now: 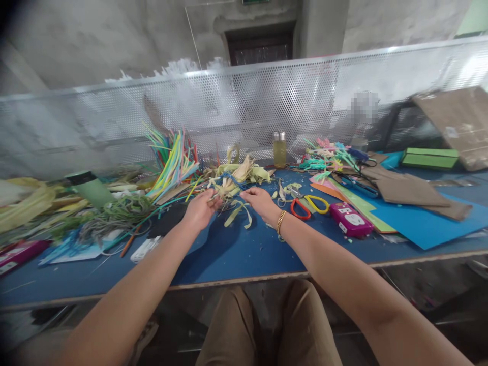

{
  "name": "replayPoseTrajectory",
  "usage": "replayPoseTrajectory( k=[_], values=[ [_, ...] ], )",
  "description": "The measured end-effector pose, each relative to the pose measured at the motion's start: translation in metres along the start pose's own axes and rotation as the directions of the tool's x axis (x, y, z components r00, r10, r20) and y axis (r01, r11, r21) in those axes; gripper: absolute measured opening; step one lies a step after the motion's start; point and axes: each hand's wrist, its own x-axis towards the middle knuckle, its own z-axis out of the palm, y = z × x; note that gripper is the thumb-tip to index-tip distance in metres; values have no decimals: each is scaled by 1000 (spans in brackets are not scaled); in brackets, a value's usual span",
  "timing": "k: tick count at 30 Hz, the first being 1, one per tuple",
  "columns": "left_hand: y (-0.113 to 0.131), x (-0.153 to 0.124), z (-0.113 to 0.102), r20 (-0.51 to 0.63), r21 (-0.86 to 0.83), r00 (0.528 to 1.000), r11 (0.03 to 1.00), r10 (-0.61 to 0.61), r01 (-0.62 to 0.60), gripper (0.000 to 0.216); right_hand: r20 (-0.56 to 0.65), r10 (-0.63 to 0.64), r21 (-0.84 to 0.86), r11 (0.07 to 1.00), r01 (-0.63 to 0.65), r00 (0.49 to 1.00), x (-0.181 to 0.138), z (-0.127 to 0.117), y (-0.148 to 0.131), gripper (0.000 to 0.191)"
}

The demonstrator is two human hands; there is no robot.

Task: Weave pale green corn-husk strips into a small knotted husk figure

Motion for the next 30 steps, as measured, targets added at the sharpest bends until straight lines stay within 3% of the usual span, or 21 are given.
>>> replayPoseTrajectory(
  k=[2,4,8,11,14,16,20,24,26,28,30],
  values=[
    [0,3,-3,-19,-34,996,996,-81,81,23,-1,-1,-29,1000,1,1000,1,1,2,28],
    [-1,2,-4,16,57,992,991,-123,122,24,6,-13,-77,997,13,1000,2,1,5,28],
    [-2,-2,-3,104,379,990,917,95,-128,23,-4,-107,-305,947,101,994,2,-3,8,22],
    [-1,-3,-2,118,489,966,834,229,-257,15,14,-188,-628,762,155,982,0,-8,5,22],
    [-1,-4,-1,125,496,974,838,190,-227,12,60,-196,-822,546,159,979,-2,-9,1,35],
    [-2,-5,0,161,492,976,845,149,-210,13,76,-177,-866,477,153,981,-3,-7,1,40],
    [-6,-6,1,296,568,947,773,127,-281,17,83,-138,-872,468,139,987,-3,-3,3,29],
    [-10,-5,-4,386,750,919,556,74,-359,24,70,-129,-891,438,121,989,-4,-2,3,37],
    [-12,-3,-5,412,785,910,491,43,-379,22,92,-125,-901,412,136,988,-5,-2,2,32],
    [-13,-2,-5,424,773,905,503,42,-386,19,118,-151,-882,438,173,981,-6,-1,1,23],
    [-12,-3,-3,410,719,908,580,89,-382,17,133,-221,-843,487,227,966,-7,-1,-1,20]
  ],
)
